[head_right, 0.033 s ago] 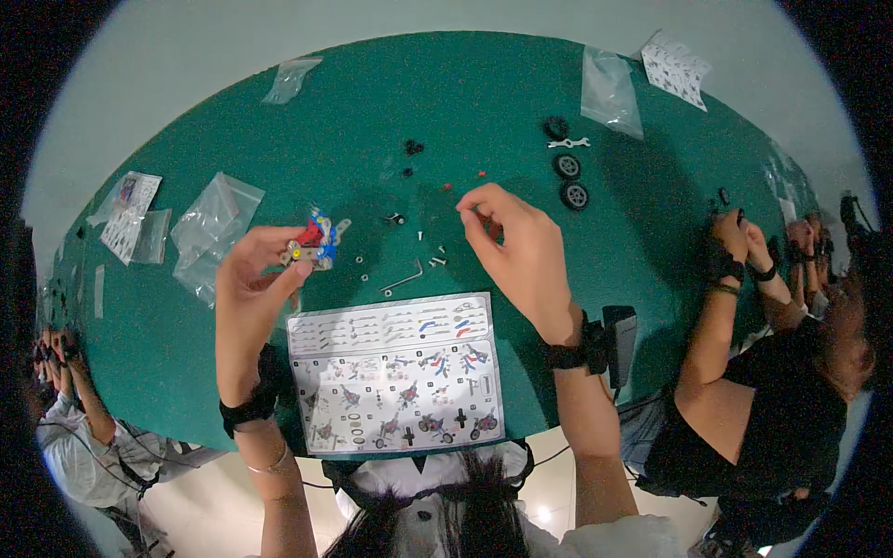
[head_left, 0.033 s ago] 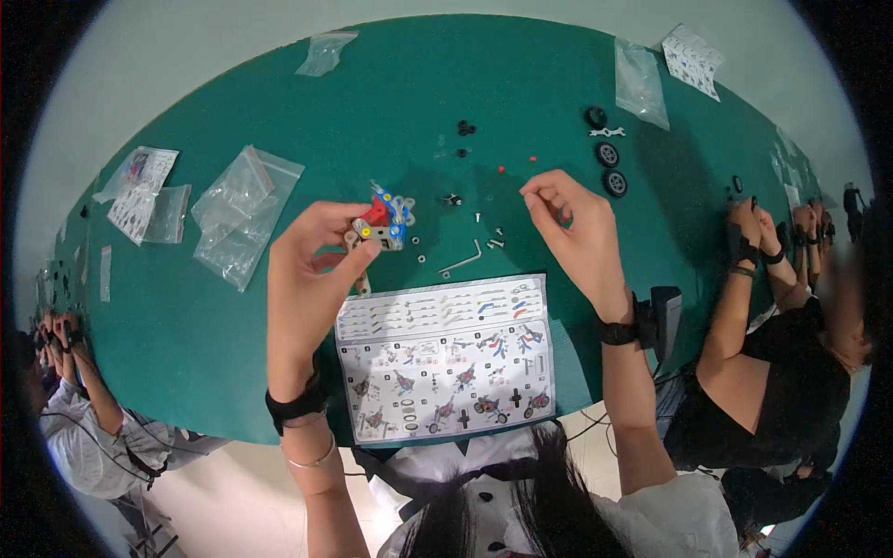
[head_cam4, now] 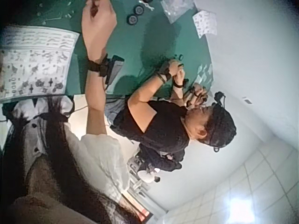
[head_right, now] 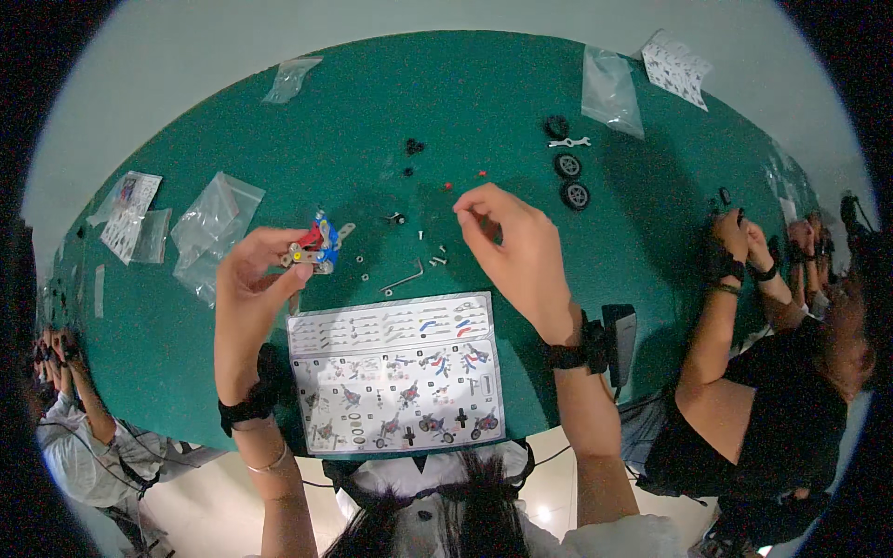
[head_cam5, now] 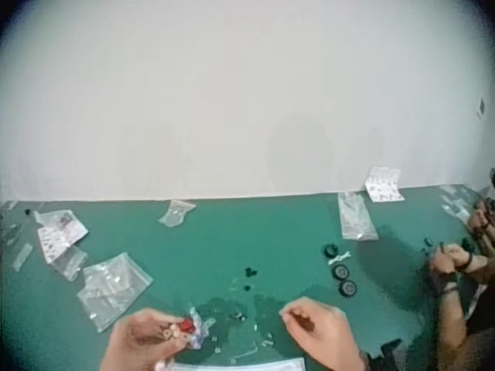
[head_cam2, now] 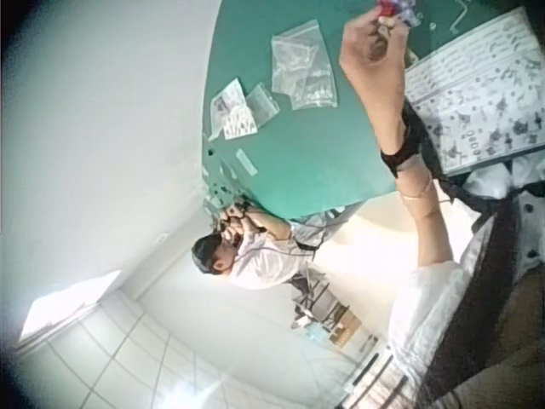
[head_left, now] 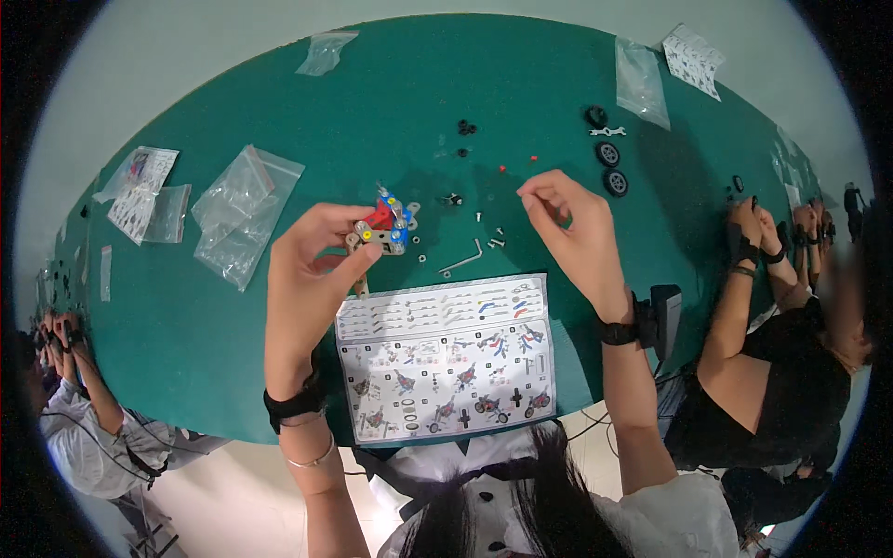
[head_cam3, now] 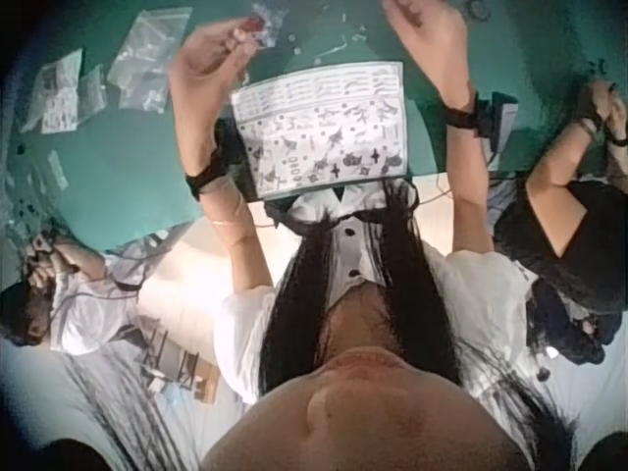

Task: The person assembles a toy motorcycle by joining metal plates with screws and nuts. They place a bolt through the assembly, tighten the fasteners by hand, and pick up additional pieces from the table to continue the construction.

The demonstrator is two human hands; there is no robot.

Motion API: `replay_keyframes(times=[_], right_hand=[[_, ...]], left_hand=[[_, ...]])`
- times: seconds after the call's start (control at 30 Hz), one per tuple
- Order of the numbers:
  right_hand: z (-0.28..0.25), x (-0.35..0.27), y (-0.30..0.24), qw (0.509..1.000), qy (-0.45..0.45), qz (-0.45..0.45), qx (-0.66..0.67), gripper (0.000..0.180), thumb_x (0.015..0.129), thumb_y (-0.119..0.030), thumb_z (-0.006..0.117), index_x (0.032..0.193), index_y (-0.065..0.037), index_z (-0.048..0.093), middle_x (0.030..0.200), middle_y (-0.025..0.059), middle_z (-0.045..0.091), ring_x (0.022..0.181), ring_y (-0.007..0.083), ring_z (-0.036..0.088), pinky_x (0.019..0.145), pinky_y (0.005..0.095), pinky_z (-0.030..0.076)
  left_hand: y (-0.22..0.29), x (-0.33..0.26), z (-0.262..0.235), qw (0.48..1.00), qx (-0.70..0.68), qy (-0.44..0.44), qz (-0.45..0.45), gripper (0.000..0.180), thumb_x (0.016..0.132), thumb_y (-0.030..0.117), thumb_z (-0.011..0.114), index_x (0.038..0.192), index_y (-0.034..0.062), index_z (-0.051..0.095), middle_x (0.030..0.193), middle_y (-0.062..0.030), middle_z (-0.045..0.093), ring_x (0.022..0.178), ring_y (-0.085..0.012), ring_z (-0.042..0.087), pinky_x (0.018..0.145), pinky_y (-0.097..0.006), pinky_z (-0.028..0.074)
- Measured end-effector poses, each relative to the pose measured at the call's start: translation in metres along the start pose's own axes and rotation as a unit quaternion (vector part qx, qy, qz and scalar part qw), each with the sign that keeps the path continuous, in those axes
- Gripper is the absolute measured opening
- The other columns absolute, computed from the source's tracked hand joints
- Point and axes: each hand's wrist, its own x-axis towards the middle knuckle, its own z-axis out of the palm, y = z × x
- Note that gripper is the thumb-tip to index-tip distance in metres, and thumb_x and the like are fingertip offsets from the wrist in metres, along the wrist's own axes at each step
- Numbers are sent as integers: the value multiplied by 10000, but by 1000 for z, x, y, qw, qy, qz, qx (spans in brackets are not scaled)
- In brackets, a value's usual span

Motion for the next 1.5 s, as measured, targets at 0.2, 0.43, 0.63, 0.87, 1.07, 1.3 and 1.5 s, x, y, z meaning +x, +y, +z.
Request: replay_keyframes(times=[0.2,0.43,0.63,0.87,1.07,1.3,1.5], right_hand=[[25,-6,-15,940,-171,-12,294,227,896,-128,606,1093,-14,609,1095,56,636,902,121,601,773,268,474],[28,-13,-12,888,-224,88,392,152,910,-142,607,960,2,602,854,13,620,778,55,562,695,206,452],[13,-12,-14,930,-240,24,276,105,894,-110,609,905,-6,605,819,16,610,762,70,565,696,212,455],[-20,3,7,965,-49,74,246,114,916,-114,558,909,-17,617,837,28,625,760,72,559,671,216,441],[-28,8,6,964,15,70,255,127,918,-137,570,891,-22,618,841,21,625,721,68,535,645,208,411],[-27,6,9,964,11,72,256,138,915,-147,580,891,-16,619,854,26,628,727,68,540,645,212,412],[-28,3,7,965,13,56,256,134,912,-138,576,899,-12,620,834,17,616,724,69,541,651,213,415]], left_hand=[[10,-4,5,989,-88,-110,-46,296,766,-44,686,1052,16,639,948,-33,610,788,-80,557,591,-208,481],[4,-7,7,986,-52,-156,-9,380,720,-72,700,1081,25,631,981,-35,610,896,-92,544,708,-212,482],[-1,-6,-23,999,-21,26,5,333,772,-41,681,1092,32,620,987,-22,613,848,-79,581,665,-188,479],[-21,5,-37,975,56,188,104,279,805,-15,677,1075,18,619,966,-32,632,863,-83,593,682,-204,500],[-15,4,-35,984,60,163,47,293,816,26,674,1103,23,611,1057,-37,639,935,-94,588,762,-218,470],[-22,4,-38,981,78,159,75,286,830,46,674,1105,11,606,1070,-43,633,943,-97,585,798,-226,467],[-24,3,-40,979,78,164,91,295,822,17,671,1109,14,604,1080,-46,636,979,-107,592,830,-232,469]])
